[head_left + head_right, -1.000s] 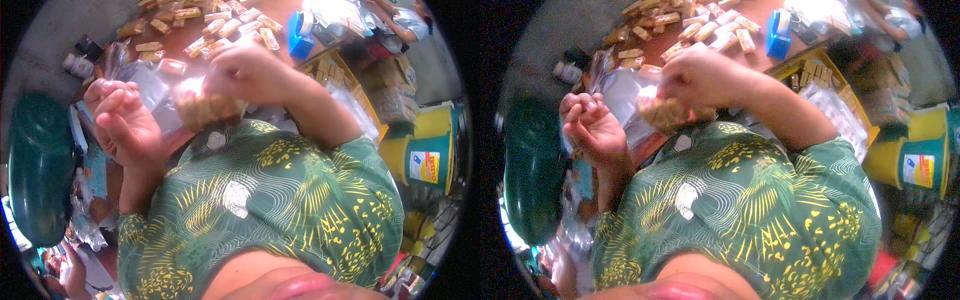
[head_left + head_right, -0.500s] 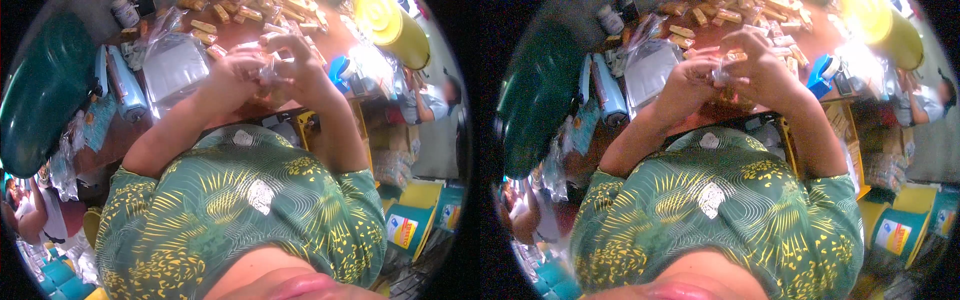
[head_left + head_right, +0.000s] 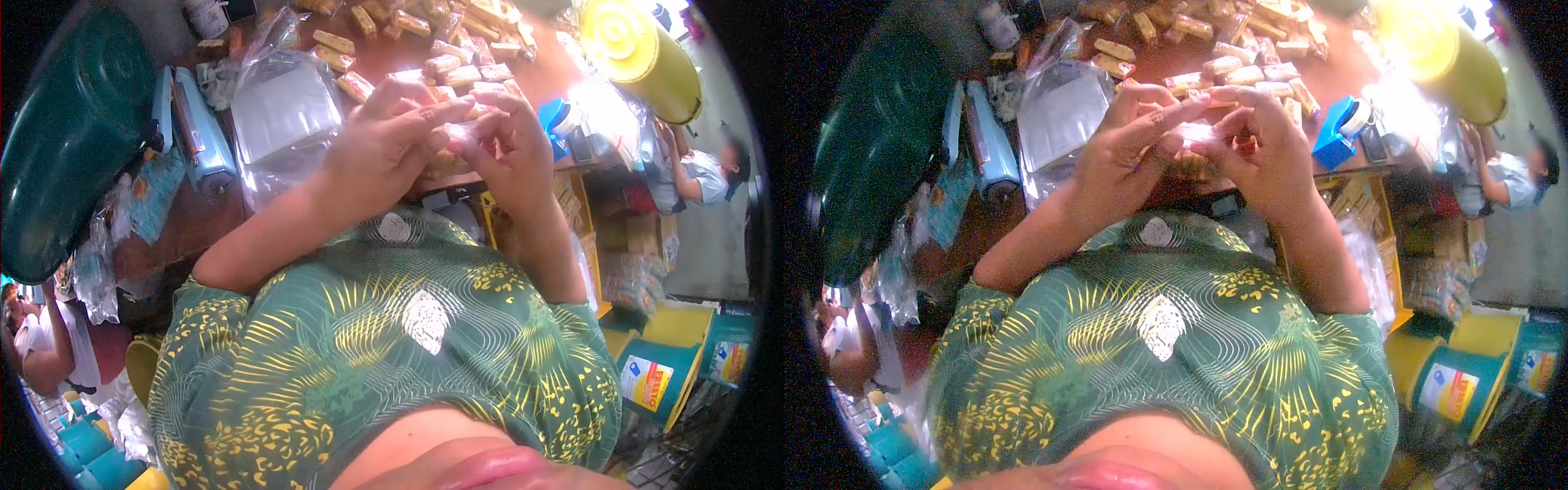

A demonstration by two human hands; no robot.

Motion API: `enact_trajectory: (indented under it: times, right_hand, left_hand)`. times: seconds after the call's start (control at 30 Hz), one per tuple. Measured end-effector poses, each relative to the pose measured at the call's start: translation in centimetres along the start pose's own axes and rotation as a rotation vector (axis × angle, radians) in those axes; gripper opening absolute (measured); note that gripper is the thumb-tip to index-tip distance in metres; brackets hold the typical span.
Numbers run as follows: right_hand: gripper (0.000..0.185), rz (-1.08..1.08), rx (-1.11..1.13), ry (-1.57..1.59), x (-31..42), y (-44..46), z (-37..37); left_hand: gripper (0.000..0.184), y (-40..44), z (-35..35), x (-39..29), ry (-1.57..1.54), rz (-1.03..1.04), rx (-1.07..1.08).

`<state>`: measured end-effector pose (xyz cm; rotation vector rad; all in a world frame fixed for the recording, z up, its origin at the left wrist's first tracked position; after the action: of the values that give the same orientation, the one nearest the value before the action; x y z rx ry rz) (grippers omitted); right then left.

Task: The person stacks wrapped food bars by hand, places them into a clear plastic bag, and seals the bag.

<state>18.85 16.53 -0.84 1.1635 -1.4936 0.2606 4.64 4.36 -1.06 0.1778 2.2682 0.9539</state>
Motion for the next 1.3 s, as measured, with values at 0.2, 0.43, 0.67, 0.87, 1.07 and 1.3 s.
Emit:
enact_trajectory:
  times: [0.2, 0.43, 0.67, 0.87, 1.07, 1.3]
  right_hand:
    - [0.03, 0.136, -0.039, 0.217, 0.5, 0.1, 0.2]
    - [0.004, 0.005, 0.175, -0.082, 1.3, 0.7, 0.0]
    - [0.016, -0.039, 0.144, -0.435, 2.8, 0.6, -0.1]
    - [0.007, -0.231, 0.089, -0.404, 1.6, 1.4, -0.1]
    - [0.0, 0.212, -0.006, 0.166, -0.5, 1.0, 0.2]
    - [0.012, 0.161, 0.124, -0.145, 1.1, 1.5, 0.3]
  left_hand:
    - [0.012, -0.8, 1.2, 2.9, -0.391, -0.369, 0.08]
    - [0.02, -0.3, 1.3, 3.0, -0.646, -0.425, 0.207]
    - [0.026, 0.9, -0.9, 1.1, 0.084, -0.055, 0.212]
    - [0.014, 0.2, 0.5, 3.4, -0.284, -0.15, 0.205]
    - [0.014, -0.3, 1.1, 3.8, -0.808, -0.573, 0.107]
    - [0.024, -0.2, 0.7, 4.0, -0.669, -0.602, 0.228]
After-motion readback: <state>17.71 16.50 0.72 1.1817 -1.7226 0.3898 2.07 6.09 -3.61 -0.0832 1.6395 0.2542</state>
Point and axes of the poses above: each hand's wrist, its own y-axis towards the middle knuckle, its own z-axis out of the palm, x = y × z, the point moved 4 cm from there along y, towards the middle knuckle, and after that the axes turned 6 degrees about y, right-handed, at the moved point
